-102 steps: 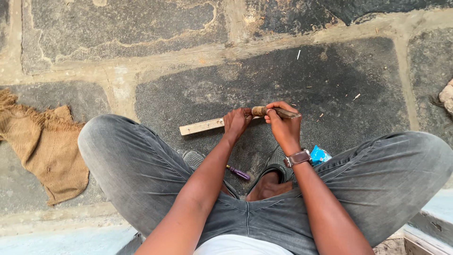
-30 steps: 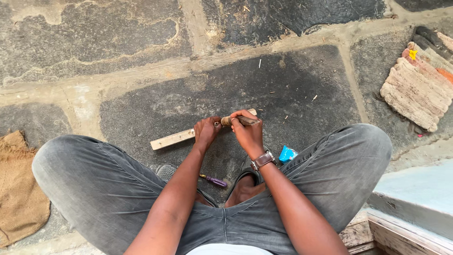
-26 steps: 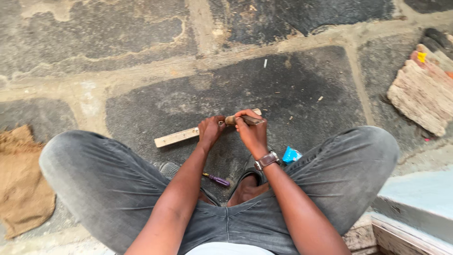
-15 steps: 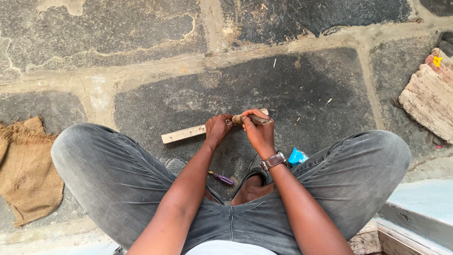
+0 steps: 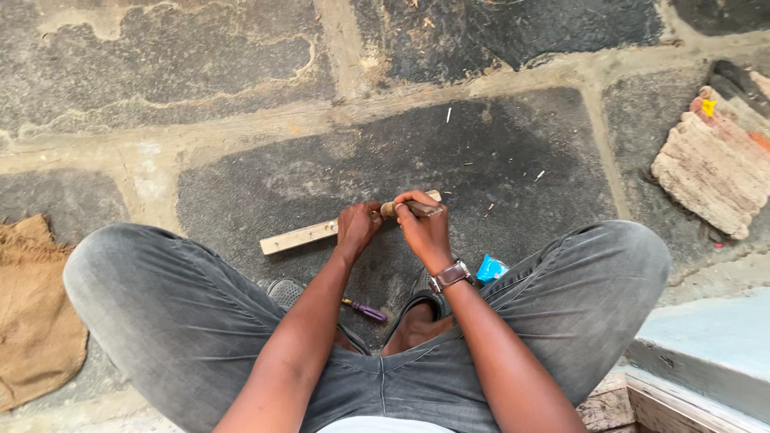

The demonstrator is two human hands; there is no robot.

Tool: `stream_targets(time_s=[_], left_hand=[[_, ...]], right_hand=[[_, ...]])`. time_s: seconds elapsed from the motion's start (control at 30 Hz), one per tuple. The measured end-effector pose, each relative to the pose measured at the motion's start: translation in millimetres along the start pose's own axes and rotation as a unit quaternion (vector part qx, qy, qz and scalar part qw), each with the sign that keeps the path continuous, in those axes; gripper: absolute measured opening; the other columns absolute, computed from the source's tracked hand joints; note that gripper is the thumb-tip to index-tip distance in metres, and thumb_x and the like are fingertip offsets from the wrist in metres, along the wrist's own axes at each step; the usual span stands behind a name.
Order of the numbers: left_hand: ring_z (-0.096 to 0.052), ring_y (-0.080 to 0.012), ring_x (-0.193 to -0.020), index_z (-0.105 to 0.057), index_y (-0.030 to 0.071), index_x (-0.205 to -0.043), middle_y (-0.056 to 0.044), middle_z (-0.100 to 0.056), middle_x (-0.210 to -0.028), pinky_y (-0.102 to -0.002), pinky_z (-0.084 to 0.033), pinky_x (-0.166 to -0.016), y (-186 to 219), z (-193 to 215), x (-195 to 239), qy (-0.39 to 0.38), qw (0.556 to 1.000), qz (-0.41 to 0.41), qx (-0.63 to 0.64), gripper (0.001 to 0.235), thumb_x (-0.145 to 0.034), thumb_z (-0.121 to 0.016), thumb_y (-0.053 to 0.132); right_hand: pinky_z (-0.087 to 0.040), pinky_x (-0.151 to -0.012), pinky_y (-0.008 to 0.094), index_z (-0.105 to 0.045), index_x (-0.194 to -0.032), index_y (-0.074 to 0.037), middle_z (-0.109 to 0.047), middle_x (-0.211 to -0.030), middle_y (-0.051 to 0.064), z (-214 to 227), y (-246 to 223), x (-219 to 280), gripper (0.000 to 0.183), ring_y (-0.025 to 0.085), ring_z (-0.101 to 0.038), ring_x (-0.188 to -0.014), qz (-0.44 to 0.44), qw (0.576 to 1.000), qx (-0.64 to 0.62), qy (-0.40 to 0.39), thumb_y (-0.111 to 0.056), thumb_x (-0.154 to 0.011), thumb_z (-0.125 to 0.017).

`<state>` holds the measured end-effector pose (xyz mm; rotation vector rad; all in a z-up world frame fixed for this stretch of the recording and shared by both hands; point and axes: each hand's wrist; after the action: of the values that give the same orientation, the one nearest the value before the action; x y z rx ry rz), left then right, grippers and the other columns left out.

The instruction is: The person sits on the ground and uses a hammer to drive nails into a small wooden plank. They repeatedly pick up nails and strike them until they are flush with the wood surface.

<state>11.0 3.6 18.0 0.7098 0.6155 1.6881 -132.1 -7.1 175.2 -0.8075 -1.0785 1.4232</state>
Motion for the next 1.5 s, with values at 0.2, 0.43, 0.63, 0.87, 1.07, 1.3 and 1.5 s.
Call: stream_targets(time_s=[0.2,0.43,0.63,0.87,1.07,1.3,1.5], left_hand=[[-0.07,-0.0344,-0.104,-0.075,0.018,-0.111,-0.014,-0.076,-0.105,-0.05,-0.047,-0.099,-5,-8,0,0.005,0.999,-0.045,-0.028,0.035,-0.08,-0.066,0.006],[-0.056,-0.0359,-0.126,-0.054,0.011,-0.138,-0.016,-0.063,-0.133,-0.046,-0.042,-0.106,94,61,-12,0.233,0.959,-0.063,0.149,0.065,-0.075,-0.064,-0.003],[-0.073,-0.0222,-0.097,-0.073,0.008,-0.101,-0.005,-0.076,-0.102,-0.033,-0.055,-0.087,207,136,27,0.109,0.92,-0.192,0.323,0.011,-0.092,-0.068,0.013],[-0.05,-0.0285,-0.049,-0.056,0.002,-0.062,-0.013,-0.051,-0.056,-0.041,-0.039,-0.052,266,150,85,-0.052,0.913,-0.36,0.184,0.044,-0.091,-0.076,0.028],[-0.051,-0.031,-0.052,-0.052,0.004,-0.06,-0.012,-0.053,-0.056,-0.043,-0.042,-0.057,275,150,100,-0.024,0.882,-0.437,0.176,0.039,-0.085,-0.076,0.021],[-0.057,-0.0303,-0.057,-0.052,0.005,-0.061,-0.01,-0.058,-0.06,-0.043,-0.043,-0.058,281,161,108,0.0,0.87,-0.454,0.194,0.036,-0.083,-0.076,0.019],[-0.059,-0.0261,-0.058,-0.056,0.004,-0.065,-0.009,-0.06,-0.063,-0.038,-0.047,-0.062,285,170,116,-0.026,0.85,-0.466,0.246,0.032,-0.086,-0.076,0.017]], right_hand=[[-0.057,-0.06,0.025,-0.073,-0.092,-0.002,-0.075,-0.083,0.006,-2,10,0,0.007,0.009,-0.072,-0.07,0.065,0.998,-0.012,0.011,-0.005,-0.089,-0.068],[-0.057,-0.049,0.025,-0.076,-0.089,-0.002,-0.075,-0.076,0.008,1,11,-7,0.01,0.011,-0.071,-0.056,-0.075,0.983,-0.127,0.107,-0.005,-0.088,-0.066],[-0.053,-0.066,0.032,-0.066,-0.102,0.0,-0.068,-0.091,0.009,4,20,-3,0.014,0.012,-0.064,-0.077,0.017,0.99,-0.096,0.1,-0.012,-0.094,-0.068],[-0.047,-0.074,0.031,-0.061,-0.115,-0.014,-0.057,-0.099,0.001,2,54,6,0.021,0.006,-0.056,-0.088,0.1,0.974,0.201,-0.007,-0.029,-0.101,-0.062],[-0.045,-0.067,0.031,-0.061,-0.106,-0.013,-0.057,-0.089,0.0,13,55,15,0.015,0.006,-0.054,-0.079,0.036,0.989,0.145,0.019,-0.028,-0.101,-0.062],[-0.043,-0.059,0.031,-0.061,-0.096,-0.013,-0.056,-0.078,-0.001,19,33,21,0.014,0.006,-0.053,-0.069,-0.02,0.993,0.118,0.014,-0.026,-0.1,-0.061],[-0.041,-0.052,0.031,-0.061,-0.086,-0.012,-0.056,-0.068,-0.002,17,5,12,0.018,0.006,-0.052,-0.06,-0.081,0.992,0.093,-0.016,-0.024,-0.099,-0.06]])
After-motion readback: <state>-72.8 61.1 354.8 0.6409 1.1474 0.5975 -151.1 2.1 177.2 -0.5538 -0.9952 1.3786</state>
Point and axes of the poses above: each hand's wrist, its own x-axis away from the middle knuckle, its own z-axis out of the back of the hand, y = z × x
